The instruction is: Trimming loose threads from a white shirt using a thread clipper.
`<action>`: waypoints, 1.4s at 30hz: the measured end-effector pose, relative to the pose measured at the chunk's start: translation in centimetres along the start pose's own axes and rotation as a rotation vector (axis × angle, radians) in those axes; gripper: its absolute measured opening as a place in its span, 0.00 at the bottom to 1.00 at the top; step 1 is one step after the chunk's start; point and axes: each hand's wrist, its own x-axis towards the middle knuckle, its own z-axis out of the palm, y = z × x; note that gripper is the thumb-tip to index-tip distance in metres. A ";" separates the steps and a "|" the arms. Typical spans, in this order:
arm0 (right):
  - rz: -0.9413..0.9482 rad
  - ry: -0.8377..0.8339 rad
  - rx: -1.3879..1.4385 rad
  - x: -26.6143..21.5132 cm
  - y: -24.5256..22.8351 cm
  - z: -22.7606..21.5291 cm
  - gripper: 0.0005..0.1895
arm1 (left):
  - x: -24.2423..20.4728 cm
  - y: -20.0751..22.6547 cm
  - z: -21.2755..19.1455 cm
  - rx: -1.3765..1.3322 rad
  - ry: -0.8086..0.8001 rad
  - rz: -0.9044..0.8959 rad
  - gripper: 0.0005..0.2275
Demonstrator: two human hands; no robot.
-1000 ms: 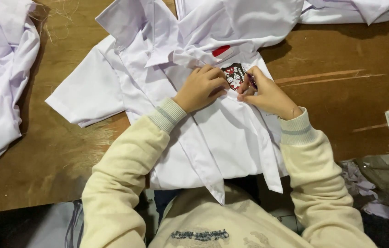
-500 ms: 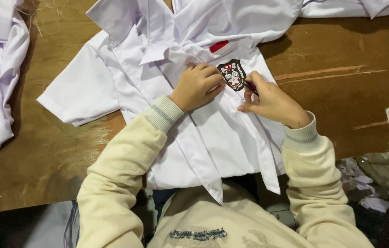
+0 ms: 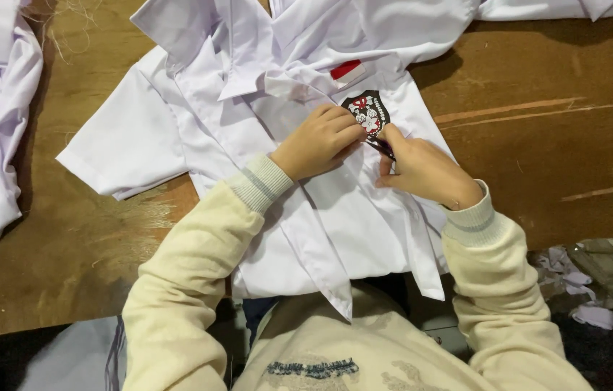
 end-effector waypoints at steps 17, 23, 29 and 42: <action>0.186 -0.124 0.221 -1.9 0.7 -4.0 0.23 | 0.9 2.0 -0.9 -0.068 -0.173 -0.080 0.08; 0.193 -0.115 0.195 -2.0 1.7 -4.0 0.21 | 0.9 2.1 -1.0 -0.117 -0.180 -0.133 0.12; 0.047 -0.060 0.112 -1.9 1.8 -3.5 0.18 | 0.9 2.3 -1.0 -0.233 -0.254 -0.226 0.10; 0.031 -0.019 0.003 -1.4 1.6 -2.8 0.16 | 1.0 2.4 -1.5 -0.329 -0.258 -0.266 0.07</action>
